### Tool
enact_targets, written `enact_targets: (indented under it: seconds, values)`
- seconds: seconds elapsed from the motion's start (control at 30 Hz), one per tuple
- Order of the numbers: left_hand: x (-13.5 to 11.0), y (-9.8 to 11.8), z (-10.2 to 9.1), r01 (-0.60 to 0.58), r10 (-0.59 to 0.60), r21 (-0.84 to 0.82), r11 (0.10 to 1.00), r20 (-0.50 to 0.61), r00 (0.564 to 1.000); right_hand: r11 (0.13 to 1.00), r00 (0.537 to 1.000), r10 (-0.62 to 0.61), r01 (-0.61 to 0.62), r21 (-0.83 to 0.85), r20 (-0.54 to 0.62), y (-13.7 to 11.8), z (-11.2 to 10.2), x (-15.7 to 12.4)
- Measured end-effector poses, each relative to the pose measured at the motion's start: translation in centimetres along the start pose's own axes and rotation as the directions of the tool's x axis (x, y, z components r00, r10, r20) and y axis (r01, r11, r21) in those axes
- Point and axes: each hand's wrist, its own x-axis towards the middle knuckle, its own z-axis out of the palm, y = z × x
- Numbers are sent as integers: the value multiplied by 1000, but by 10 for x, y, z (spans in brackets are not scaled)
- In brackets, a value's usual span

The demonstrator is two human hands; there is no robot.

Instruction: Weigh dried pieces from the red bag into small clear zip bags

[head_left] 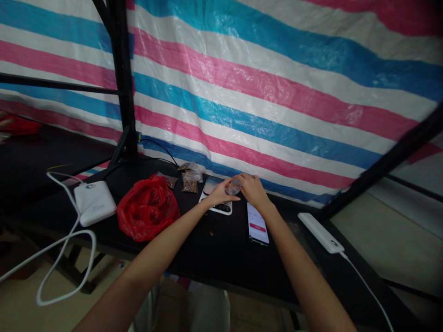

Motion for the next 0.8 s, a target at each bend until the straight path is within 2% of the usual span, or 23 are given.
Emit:
enact_targets:
  seconds: [0.17,0.3,0.47,0.57,0.63,0.7,0.73,0.8]
  values:
    - [-1,6,7,3,7,87,996,-106,994,997,999,-50,50,-57,-5,-5,-4,5]
    - [1,9,5,-43,42,-4,999,-145,989,988,997,-82,80,-130,-12,-11,-13,7]
    - [5,9,-1,-78,64,-85,993,-162,985,960,982,-183,170,-223,-37,-18,-26,9]
    - [7,9,-5,-80,51,-164,983,-177,983,965,979,-170,143,-222,-110,-17,-29,8]
    - [7,11,-11,-72,33,-210,975,-183,983,993,975,-75,52,-109,-210,-14,-24,5]
    - [8,13,-19,-46,-1,-243,969,-192,981,989,951,100,-65,130,-292,-13,-12,-3]
    - [8,14,-24,-30,-24,-260,965,-203,979,952,937,197,-112,285,-289,-14,-2,-8]
    - [9,16,-34,-4,-69,-302,953,-230,971,788,923,339,-173,591,-182,-22,20,-24]
